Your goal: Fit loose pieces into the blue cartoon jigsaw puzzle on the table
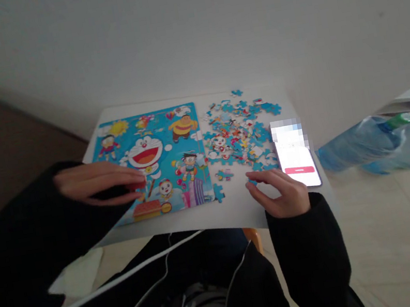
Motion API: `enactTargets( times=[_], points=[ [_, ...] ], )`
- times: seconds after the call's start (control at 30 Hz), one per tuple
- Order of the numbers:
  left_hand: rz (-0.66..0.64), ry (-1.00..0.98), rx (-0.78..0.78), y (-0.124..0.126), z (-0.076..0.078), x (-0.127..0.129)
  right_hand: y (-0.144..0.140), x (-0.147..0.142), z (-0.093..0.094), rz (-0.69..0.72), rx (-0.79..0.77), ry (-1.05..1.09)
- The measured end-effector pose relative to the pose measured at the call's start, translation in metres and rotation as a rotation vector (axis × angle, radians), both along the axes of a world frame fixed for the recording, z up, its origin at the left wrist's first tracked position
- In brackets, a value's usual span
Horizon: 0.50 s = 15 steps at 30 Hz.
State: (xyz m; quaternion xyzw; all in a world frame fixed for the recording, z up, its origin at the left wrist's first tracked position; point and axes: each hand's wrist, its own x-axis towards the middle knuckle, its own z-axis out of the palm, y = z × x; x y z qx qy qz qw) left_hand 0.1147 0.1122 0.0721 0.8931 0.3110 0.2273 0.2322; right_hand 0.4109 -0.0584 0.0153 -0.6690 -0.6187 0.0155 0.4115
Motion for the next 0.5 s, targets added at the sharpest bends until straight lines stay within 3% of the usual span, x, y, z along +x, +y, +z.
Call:
enactTargets(
  times=[0.07,0.1,0.27,0.5],
  points=[
    [-0.154,0.067,0.031,-0.018,-0.017,-0.025,0.011,-0.021,0.002,0.157,0.031,0.002],
    [-0.165,0.085,0.041,-0.025,-0.027,-0.033,0.016,-0.032,0.003,0.231,0.035,0.008],
    [0.000,0.121,0.035,-0.039,-0.072,-0.037,0.040,-0.088,-0.005,0.473,-0.006,-0.003],
    [0.130,0.005,0.260,-0.057,-0.087,-0.040,0.062,-0.133,-0.026,0.555,0.019,-0.154]
  ],
)
